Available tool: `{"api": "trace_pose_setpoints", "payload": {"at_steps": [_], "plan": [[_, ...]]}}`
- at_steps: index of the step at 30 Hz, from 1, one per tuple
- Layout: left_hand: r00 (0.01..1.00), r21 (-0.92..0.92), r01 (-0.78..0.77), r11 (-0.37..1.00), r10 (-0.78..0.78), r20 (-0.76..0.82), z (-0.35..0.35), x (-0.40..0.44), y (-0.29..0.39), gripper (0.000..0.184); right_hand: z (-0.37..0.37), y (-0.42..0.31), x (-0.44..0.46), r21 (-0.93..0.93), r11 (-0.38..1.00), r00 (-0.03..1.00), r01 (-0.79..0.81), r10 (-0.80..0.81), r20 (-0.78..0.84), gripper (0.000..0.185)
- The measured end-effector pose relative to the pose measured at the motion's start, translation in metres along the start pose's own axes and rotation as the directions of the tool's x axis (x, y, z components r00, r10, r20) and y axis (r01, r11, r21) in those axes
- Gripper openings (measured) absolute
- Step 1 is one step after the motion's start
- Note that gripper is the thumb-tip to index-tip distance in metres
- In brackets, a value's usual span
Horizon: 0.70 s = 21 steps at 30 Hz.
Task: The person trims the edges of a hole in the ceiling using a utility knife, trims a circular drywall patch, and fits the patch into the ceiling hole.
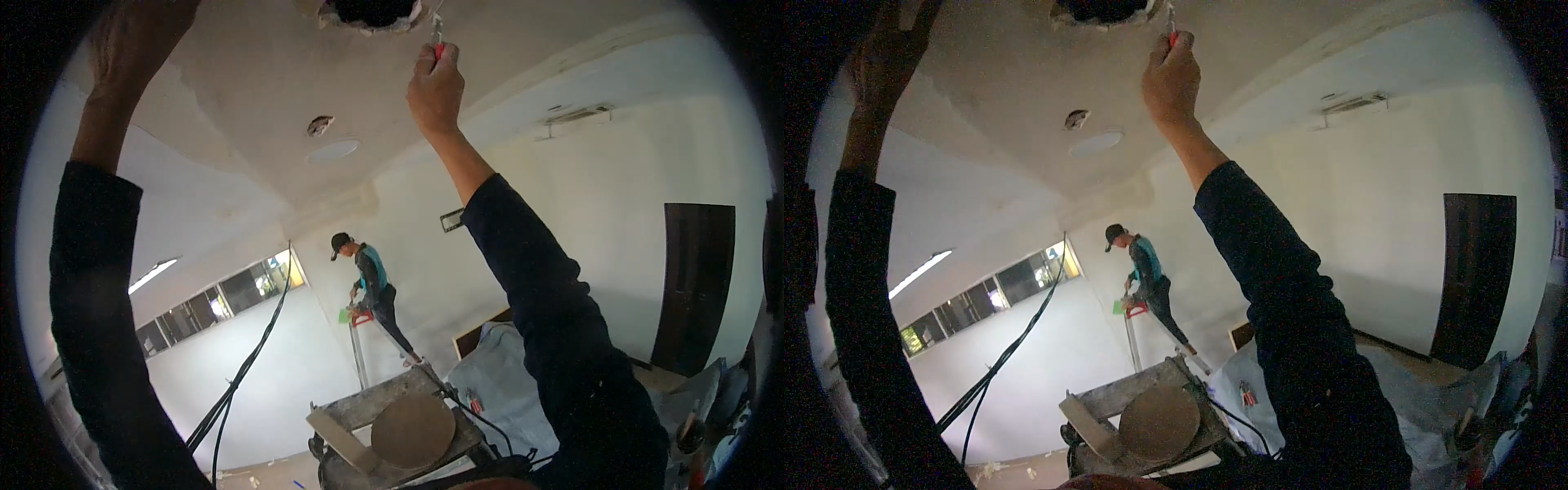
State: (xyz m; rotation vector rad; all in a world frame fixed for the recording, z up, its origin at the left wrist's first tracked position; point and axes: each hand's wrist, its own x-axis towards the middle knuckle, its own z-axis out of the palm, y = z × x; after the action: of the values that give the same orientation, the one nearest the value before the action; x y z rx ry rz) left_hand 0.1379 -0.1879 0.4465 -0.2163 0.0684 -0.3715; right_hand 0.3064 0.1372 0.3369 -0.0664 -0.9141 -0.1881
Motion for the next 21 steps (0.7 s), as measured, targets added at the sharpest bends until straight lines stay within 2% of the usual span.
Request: {"api": "trace_pose_setpoints", "payload": {"at_steps": [2, 3, 5, 6, 8, 9, 11, 14, 17, 20, 21], "plan": [[0.998, 0.05, 0.019, 0.999, -0.023, 0.064, 0.005, -0.01, -0.011, 0.06, -0.015, -0.006, 0.011, -0.135, 0.978, 0.985, 0.157, -0.166, -0.055, 0.024], [0.999, 0.013, -0.031, 0.999, 0.03, 0.039, 0.01, -0.014, -0.016, 0.058, -0.021, -0.011, 0.023, -0.139, 0.971, 0.976, 0.196, -0.207, -0.068, 0.024], [0.997, -0.038, -0.074, 0.997, 0.075, 0.015, 0.01, -0.015, -0.015, 0.056, -0.037, -0.012, 0.028, -0.196, 0.954, 0.97, 0.227, -0.239, -0.036, 0.023], [0.995, -0.004, -0.092, 0.996, 0.092, 0.048, 0.008, -0.015, -0.015, 0.056, -0.045, -0.013, 0.032, -0.204, 0.952, 0.97, 0.229, -0.24, -0.033, 0.023], [0.991, 0.035, -0.11, 0.993, 0.107, 0.079, 0.005, -0.014, -0.017, 0.056, -0.057, -0.019, 0.047, -0.311, 0.885, 0.934, 0.347, -0.356, 0.031, 0.023], [0.992, -0.001, -0.095, 0.996, 0.094, 0.078, 0.004, -0.014, -0.016, 0.056, -0.06, -0.018, 0.052, -0.313, 0.884, 0.934, 0.348, -0.355, 0.035, 0.023], [0.994, -0.036, -0.075, 0.997, 0.078, 0.078, 0.005, -0.013, -0.017, 0.057, -0.062, -0.013, 0.062, -0.42, 0.793, 0.889, 0.441, -0.45, 0.083, 0.022], [0.99, 0.012, -0.102, 0.995, 0.1, 0.098, 0.001, -0.008, -0.014, 0.057, -0.064, -0.004, 0.069, -0.441, 0.739, 0.853, 0.509, -0.503, 0.14, 0.022], [0.976, 0.001, -0.04, 0.999, 0.039, 0.216, -0.003, -0.009, -0.011, 0.059, -0.063, 0.003, 0.077, -0.448, 0.694, 0.81, 0.564, -0.572, 0.134, 0.022], [0.987, 0.152, -0.127, 0.98, 0.111, 0.113, 0.004, -0.01, -0.01, 0.062, -0.063, 0.005, 0.085, -0.461, 0.682, 0.81, 0.567, -0.564, 0.161, 0.023], [0.985, 0.079, -0.024, 0.997, 0.01, 0.17, -0.001, -0.011, -0.004, 0.062, -0.062, 0.006, 0.086, -0.458, 0.687, 0.813, 0.564, -0.559, 0.164, 0.023]]}}
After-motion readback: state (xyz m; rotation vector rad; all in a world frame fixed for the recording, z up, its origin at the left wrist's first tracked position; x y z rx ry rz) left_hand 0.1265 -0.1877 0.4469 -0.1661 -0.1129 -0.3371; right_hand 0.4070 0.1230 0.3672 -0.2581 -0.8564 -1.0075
